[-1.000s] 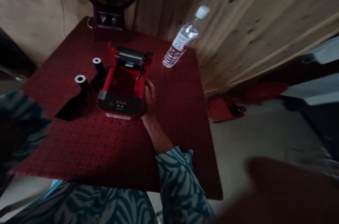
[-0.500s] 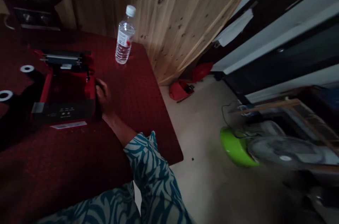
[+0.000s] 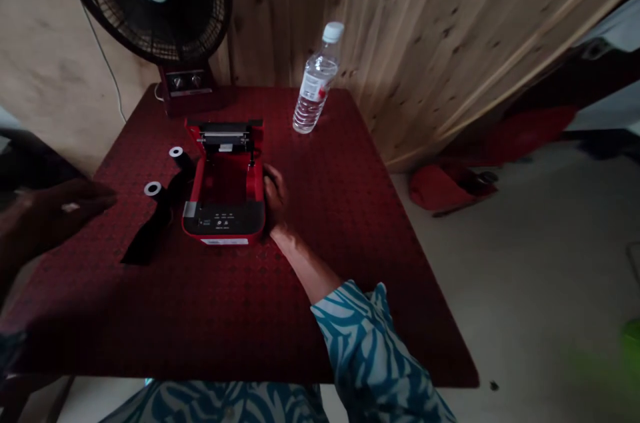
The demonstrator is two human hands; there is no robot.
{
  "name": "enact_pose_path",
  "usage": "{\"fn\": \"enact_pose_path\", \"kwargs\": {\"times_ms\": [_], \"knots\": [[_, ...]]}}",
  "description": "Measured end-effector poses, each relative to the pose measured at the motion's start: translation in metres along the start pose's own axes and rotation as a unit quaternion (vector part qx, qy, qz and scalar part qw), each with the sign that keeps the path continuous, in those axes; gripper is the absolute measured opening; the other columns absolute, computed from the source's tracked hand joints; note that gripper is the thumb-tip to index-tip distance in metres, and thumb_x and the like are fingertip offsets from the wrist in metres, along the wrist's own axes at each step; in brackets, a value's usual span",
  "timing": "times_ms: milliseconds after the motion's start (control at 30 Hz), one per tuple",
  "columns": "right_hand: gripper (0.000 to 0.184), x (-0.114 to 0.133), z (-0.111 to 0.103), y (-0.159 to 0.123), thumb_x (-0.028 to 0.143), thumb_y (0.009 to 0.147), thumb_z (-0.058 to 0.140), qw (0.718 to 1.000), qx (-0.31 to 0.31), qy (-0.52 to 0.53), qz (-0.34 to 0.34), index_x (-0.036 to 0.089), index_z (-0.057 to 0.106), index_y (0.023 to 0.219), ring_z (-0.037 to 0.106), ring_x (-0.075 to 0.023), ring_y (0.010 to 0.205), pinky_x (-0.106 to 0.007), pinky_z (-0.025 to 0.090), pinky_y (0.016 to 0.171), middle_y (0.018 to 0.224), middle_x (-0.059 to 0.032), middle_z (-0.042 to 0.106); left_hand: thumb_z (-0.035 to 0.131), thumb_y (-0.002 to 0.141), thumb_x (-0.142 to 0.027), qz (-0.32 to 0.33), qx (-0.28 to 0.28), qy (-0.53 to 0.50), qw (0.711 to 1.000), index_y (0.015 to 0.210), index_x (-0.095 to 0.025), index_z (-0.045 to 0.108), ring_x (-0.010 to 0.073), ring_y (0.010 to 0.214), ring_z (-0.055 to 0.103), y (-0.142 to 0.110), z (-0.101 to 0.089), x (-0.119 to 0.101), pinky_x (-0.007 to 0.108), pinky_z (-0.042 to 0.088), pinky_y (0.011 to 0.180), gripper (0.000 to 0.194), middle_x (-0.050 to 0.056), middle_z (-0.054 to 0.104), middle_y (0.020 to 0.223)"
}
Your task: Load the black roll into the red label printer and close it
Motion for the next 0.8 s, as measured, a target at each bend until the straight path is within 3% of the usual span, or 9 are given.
{"fn": "enact_pose_path", "kwargs": {"times_ms": [100, 167, 300, 433, 533, 600, 667, 733, 800], "knots": [[0.036, -0.001, 0.0, 0.0, 0.05, 0.084, 0.054, 1.0, 0.002, -0.005, 0.009, 0.029, 0.064, 0.112, 0.06, -0.0213, 0.117, -0.047, 0.043, 0.104, 0.122, -0.003, 0.068, 0.063, 0.084, -0.05, 0.059, 0.087, 0.013, 0.994, 0.123, -0.02, 0.061, 0.0221, 0.093, 0.068, 0.012, 0.027, 0.001, 0.036, 0.051, 0.088, 0.049, 0.002, 0.07, 0.12], [0.036, -0.001, -0.001, 0.0, 0.049, 0.085, 0.052, 1.0, 0.004, -0.018, 0.006, 0.028, 0.064, 0.112, 0.059, -0.0215, 0.118, -0.046, 0.043, 0.104, 0.123, -0.0037, 0.067, 0.058, 0.086, -0.048, 0.067, 0.108, -0.01, 0.992, 0.134, -0.02, 0.053, 0.0225, 0.099, 0.067, 0.019, 0.046, 0.0, 0.034, 0.052, 0.088, 0.056, 0.003, 0.067, 0.125], [0.037, -0.002, -0.002, 0.001, 0.05, 0.085, 0.051, 0.999, 0.005, -0.035, -0.012, 0.028, 0.064, 0.112, 0.06, -0.0212, 0.116, -0.044, 0.044, 0.102, 0.122, -0.0042, 0.068, 0.062, 0.081, -0.047, 0.053, 0.088, -0.096, 0.99, 0.12, -0.018, 0.061, 0.0247, 0.098, 0.067, 0.024, 0.068, -0.003, 0.034, 0.054, 0.084, 0.049, 0.004, 0.071, 0.11], [0.036, 0.001, -0.001, 0.001, 0.049, 0.085, 0.052, 1.0, 0.005, -0.023, -0.004, 0.029, 0.064, 0.112, 0.06, -0.0219, 0.116, -0.044, 0.044, 0.102, 0.122, -0.0036, 0.069, 0.075, 0.071, -0.047, -0.011, 0.039, -0.23, 0.972, 0.108, -0.02, 0.061, 0.026, 0.098, 0.065, 0.016, 0.054, -0.003, 0.036, 0.053, 0.085, 0.048, 0.003, 0.072, 0.1], [0.035, 0.005, 0.001, 0.0, 0.047, 0.083, 0.055, 1.0, 0.008, -0.007, 0.007, 0.029, 0.066, 0.111, 0.06, -0.022, 0.118, -0.043, 0.043, 0.104, 0.123, -0.0027, 0.069, 0.081, 0.066, -0.046, -0.065, -0.006, -0.384, 0.921, 0.098, -0.026, 0.063, 0.0227, 0.091, 0.065, 0.004, 0.028, -0.008, 0.032, 0.054, 0.081, 0.042, -0.002, 0.072, 0.095], [0.035, 0.007, 0.003, -0.001, 0.046, 0.083, 0.056, 1.0, 0.001, 0.005, 0.011, 0.028, 0.066, 0.111, 0.06, -0.0218, 0.116, -0.042, 0.044, 0.104, 0.121, -0.0027, 0.069, 0.079, 0.068, -0.046, -0.064, -0.015, -0.437, 0.897, 0.094, -0.028, 0.067, 0.0213, 0.09, 0.065, -0.006, 0.012, -0.024, 0.03, 0.054, 0.078, 0.034, -0.003, 0.072, 0.096], [0.035, 0.006, 0.004, 0.0, 0.046, 0.082, 0.057, 1.0, -0.007, 0.019, 0.014, 0.027, 0.067, 0.11, 0.061, -0.0216, 0.115, -0.041, 0.044, 0.103, 0.12, -0.0027, 0.07, 0.078, 0.071, -0.044, -0.028, 0.025, -0.443, 0.896, 0.106, -0.03, 0.07, 0.0225, 0.091, 0.066, -0.017, 0.006, -0.052, 0.029, 0.055, 0.075, 0.039, -0.001, 0.072, 0.102], [0.035, 0.004, 0.006, 0.001, 0.046, 0.08, 0.058, 0.999, -0.011, 0.033, 0.015, 0.027, 0.068, 0.109, 0.061, -0.0219, 0.115, -0.041, 0.044, 0.103, 0.118, -0.0025, 0.07, 0.081, 0.069, -0.043, -0.001, 0.092, -0.454, 0.886, 0.117, -0.031, 0.068, 0.0215, 0.086, 0.068, -0.025, 0.011, -0.086, 0.026, 0.055, 0.064, 0.051, 0.001, 0.073, 0.099], [0.035, 0.0, 0.007, 0.002, 0.046, 0.079, 0.059, 0.999, -0.011, 0.045, 0.015, 0.027, 0.068, 0.108, 0.061, -0.0222, 0.114, -0.041, 0.045, 0.103, 0.117, -0.0025, 0.071, 0.073, 0.079, -0.04, -0.024, 0.151, -0.462, 0.874, 0.134, -0.033, 0.057, 0.0177, 0.074, 0.068, -0.026, 0.025, -0.115, 0.022, 0.05, 0.05, 0.057, 0.003, 0.072, 0.105]]}}
Point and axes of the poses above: each hand's wrist, its own y-axis towards the middle knuckle, its own z-axis out of the palm, x = y × z, the point moved 1 cm from there along y, towards the middle knuckle
